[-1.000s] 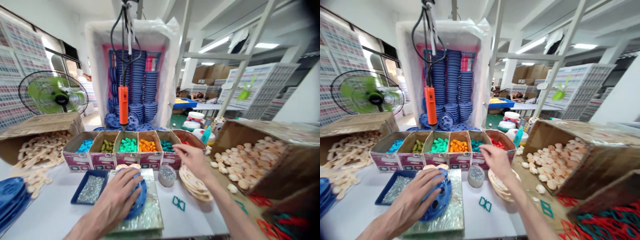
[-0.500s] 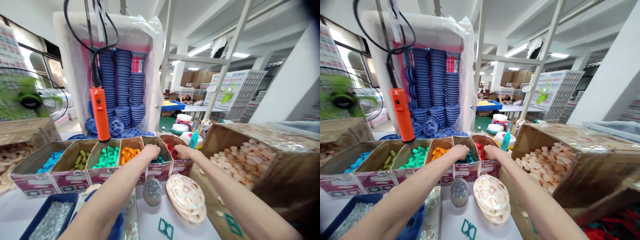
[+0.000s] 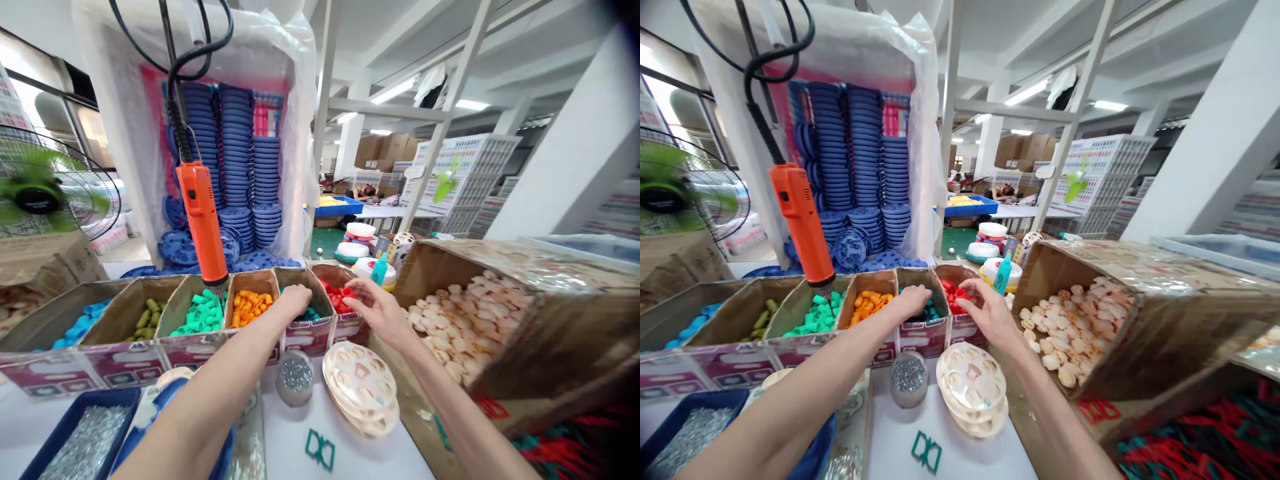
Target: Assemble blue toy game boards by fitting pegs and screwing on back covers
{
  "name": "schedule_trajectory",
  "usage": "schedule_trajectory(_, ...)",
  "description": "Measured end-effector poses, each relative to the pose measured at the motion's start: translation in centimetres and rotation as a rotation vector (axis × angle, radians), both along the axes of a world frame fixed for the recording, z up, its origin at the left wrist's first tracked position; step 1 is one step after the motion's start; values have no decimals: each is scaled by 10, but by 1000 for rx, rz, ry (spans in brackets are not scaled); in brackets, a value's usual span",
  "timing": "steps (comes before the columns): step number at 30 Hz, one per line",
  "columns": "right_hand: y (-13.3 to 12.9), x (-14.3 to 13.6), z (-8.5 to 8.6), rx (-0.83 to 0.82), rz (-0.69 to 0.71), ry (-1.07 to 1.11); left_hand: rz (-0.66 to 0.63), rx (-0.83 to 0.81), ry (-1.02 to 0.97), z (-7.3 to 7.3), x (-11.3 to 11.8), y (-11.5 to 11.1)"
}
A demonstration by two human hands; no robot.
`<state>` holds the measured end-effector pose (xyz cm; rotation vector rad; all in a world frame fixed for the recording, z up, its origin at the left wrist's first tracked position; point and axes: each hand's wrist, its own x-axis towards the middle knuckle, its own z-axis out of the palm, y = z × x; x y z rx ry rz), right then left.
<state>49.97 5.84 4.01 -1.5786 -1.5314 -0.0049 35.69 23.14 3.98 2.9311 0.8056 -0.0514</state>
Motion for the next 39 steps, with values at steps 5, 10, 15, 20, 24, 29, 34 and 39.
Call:
schedule_trajectory(5, -26, -30, 6, 197, 17, 212, 4, 27, -208, 26, -25, -20)
schedule_trajectory(10, -48, -59, 11, 177, 49, 242, -3, -55, -450, 55, -77, -56)
schedule_trajectory(15, -63, -96, 4, 171, 110, 268, 36, -237, -657, 62, -172, -123)
schedule_trajectory(20, -70, -144, -6, 118, 191, 216, 135, -984, -833, 14, -274, -210)
schedule_trajectory(24, -66, -189, -20, 30, 292, 238, 233, -1314, -825, -33, -326, -255)
schedule_trajectory(29, -38, -240, -33, -20, 464, 235, 369, -1367, -992, -47, -366, -262)
schedule_trajectory(34, -7, -263, -32, -79, 525, 135, 417, -1344, -1220, -40, -381, -251)
schedule_trajectory(39, 1, -267, -34, -119, 557, 28, 505, -1355, -1320, -32, -384, -241)
